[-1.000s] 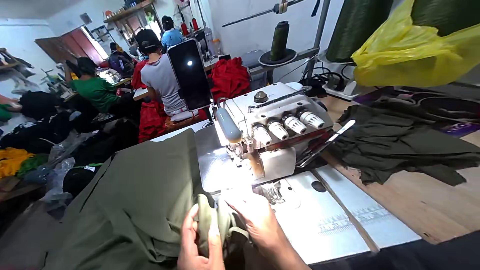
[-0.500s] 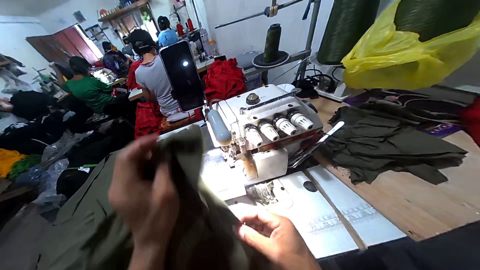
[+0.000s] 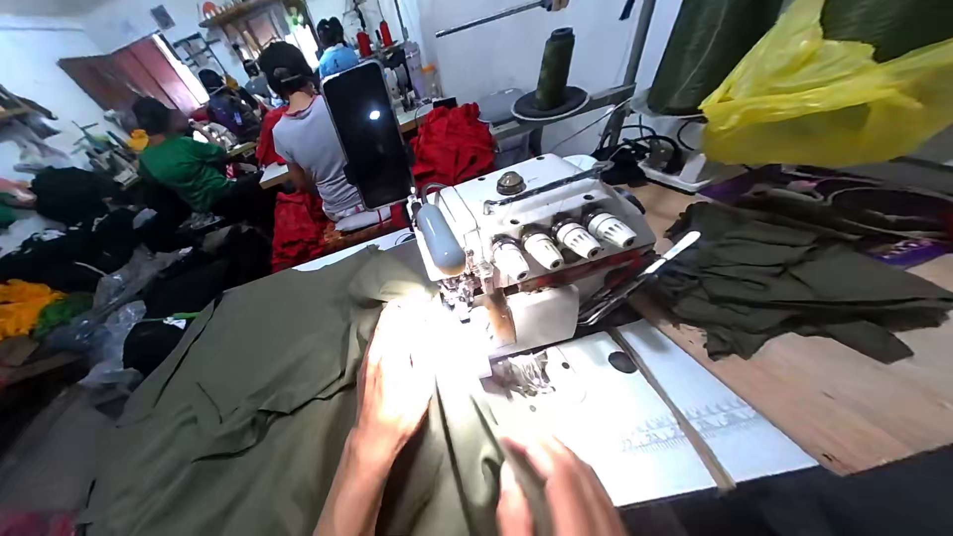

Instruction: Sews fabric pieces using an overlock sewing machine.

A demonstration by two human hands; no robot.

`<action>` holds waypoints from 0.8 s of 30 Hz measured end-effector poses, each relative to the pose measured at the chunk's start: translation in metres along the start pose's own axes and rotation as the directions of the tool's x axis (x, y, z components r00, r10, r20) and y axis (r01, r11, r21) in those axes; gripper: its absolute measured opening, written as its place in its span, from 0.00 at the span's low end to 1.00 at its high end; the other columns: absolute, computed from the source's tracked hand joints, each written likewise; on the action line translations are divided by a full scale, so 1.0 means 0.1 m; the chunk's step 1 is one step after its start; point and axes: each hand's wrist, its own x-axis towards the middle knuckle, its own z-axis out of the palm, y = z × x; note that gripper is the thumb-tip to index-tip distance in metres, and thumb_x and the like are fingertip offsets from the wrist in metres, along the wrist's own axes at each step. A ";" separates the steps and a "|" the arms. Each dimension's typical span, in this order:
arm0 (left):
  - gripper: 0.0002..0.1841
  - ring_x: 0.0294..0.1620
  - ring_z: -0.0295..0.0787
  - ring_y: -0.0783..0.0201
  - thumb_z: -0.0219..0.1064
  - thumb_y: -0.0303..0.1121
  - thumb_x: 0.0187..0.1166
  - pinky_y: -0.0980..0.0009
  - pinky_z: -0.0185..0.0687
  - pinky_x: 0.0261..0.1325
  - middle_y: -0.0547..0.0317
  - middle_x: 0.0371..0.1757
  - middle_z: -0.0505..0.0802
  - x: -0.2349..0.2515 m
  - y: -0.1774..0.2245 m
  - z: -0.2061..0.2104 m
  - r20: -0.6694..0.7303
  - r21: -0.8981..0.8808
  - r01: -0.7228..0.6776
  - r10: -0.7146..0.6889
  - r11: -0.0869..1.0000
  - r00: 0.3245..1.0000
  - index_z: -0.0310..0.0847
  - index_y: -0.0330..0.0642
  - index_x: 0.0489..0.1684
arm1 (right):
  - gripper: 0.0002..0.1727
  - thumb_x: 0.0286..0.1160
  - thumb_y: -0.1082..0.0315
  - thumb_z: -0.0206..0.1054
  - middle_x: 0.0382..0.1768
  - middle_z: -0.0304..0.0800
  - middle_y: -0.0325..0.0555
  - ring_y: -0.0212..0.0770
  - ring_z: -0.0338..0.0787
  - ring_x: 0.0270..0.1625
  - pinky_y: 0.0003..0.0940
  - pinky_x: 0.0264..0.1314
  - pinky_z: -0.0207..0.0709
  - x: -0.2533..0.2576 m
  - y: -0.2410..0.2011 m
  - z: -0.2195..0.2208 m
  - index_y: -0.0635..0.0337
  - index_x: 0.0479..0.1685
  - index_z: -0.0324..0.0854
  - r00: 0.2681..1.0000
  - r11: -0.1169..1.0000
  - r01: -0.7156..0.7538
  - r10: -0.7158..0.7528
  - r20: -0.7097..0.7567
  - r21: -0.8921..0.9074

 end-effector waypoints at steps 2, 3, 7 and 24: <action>0.23 0.85 0.73 0.53 0.57 0.40 0.85 0.54 0.70 0.84 0.48 0.81 0.81 0.05 0.03 -0.03 0.078 0.040 0.047 -0.050 0.998 0.996 0.82 0.46 0.76 | 0.11 0.80 0.65 0.67 0.55 0.94 0.54 0.52 0.92 0.56 0.46 0.60 0.84 -0.26 -0.09 0.09 0.59 0.49 0.93 0.984 0.992 0.129 -0.127 0.126 -0.005; 0.24 0.86 0.71 0.53 0.56 0.42 0.86 0.54 0.68 0.85 0.49 0.82 0.80 0.06 0.03 -0.02 0.096 0.049 0.040 -0.044 0.998 0.994 0.81 0.48 0.78 | 0.14 0.85 0.59 0.65 0.57 0.94 0.51 0.51 0.92 0.56 0.47 0.62 0.82 -0.35 -0.10 0.12 0.56 0.47 0.94 0.967 0.990 0.137 -0.137 0.213 0.013; 0.23 0.87 0.69 0.56 0.54 0.46 0.87 0.55 0.65 0.88 0.56 0.81 0.82 0.02 -0.04 0.04 0.046 0.050 -0.094 0.092 0.994 0.995 0.84 0.53 0.75 | 0.18 0.85 0.55 0.64 0.43 0.98 0.45 0.45 0.96 0.45 0.48 0.50 0.87 -0.22 0.09 0.06 0.58 0.38 0.94 0.978 0.998 0.009 0.004 0.208 -0.060; 0.27 0.92 0.61 0.54 0.54 0.54 0.87 0.51 0.52 0.93 0.60 0.85 0.78 0.06 -0.02 0.00 0.132 0.066 -0.137 0.127 0.988 0.983 0.80 0.56 0.80 | 0.05 0.76 0.66 0.70 0.31 0.91 0.37 0.28 0.90 0.34 0.27 0.40 0.85 0.38 0.54 -0.06 0.57 0.41 0.88 0.839 0.696 -0.542 0.476 0.263 0.470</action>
